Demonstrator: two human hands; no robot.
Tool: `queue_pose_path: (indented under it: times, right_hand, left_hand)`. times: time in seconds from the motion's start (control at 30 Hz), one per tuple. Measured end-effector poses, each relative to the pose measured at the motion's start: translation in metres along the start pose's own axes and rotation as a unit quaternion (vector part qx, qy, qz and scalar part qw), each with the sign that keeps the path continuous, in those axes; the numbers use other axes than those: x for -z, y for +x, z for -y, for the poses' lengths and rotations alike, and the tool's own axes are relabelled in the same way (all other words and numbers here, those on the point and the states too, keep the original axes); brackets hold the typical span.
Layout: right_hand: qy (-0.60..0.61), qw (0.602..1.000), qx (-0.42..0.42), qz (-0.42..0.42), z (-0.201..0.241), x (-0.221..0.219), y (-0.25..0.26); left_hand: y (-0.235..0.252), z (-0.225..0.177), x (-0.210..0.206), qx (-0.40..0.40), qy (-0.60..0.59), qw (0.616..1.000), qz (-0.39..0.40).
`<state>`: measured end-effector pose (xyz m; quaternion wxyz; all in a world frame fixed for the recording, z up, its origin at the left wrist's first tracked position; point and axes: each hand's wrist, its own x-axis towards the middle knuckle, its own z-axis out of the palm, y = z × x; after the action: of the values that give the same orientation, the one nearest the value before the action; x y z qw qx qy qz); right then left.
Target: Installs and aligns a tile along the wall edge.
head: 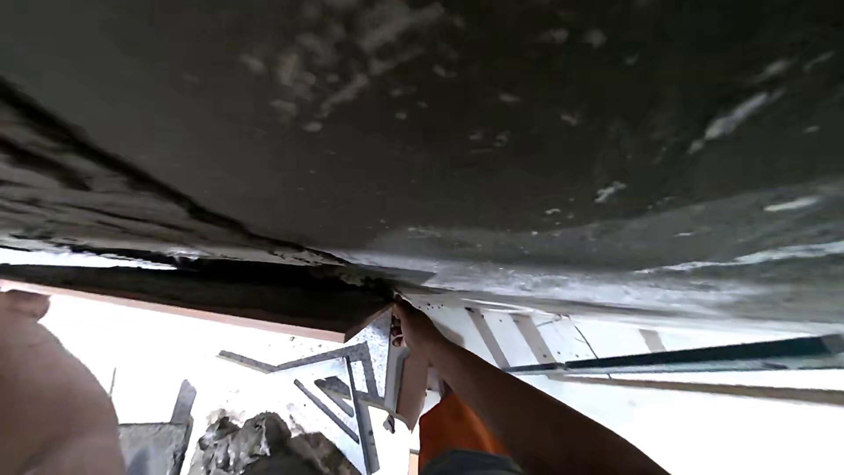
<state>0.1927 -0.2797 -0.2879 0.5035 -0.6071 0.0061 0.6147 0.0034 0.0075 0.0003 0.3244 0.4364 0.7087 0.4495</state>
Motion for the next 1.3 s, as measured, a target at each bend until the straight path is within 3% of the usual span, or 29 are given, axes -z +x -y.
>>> queue_pose_path:
  times: [0.07,0.1,0.17,0.27,0.93,1.3]
  right_hand:
    - [0.013,1.0,0.004,-0.005,-0.001,0.001,-0.001]
    - [0.021,1.0,0.006,-0.009,-0.002,0.0,-0.001]
    - [0.035,0.999,0.004,-0.019,-0.002,-0.002,0.0]
    - [0.045,0.999,0.0,-0.023,-0.004,-0.001,0.004]
    - [0.036,0.999,-0.008,-0.032,-0.001,0.0,-0.001]
    - [0.02,1.0,0.002,-0.022,-0.001,0.004,-0.003]
  left_hand:
    - [0.073,0.036,0.008,-0.024,-0.113,0.993,0.032]
    - [0.126,0.063,0.026,-0.07,-0.105,0.985,0.114]
    - [0.181,0.084,0.03,-0.075,-0.152,0.981,0.098]
    - [0.177,0.069,0.016,-0.039,-0.14,0.988,0.047]
    - [0.185,0.063,0.002,-0.042,-0.107,0.992,0.043]
    - [0.158,0.073,0.002,-0.006,-0.113,0.988,0.109]
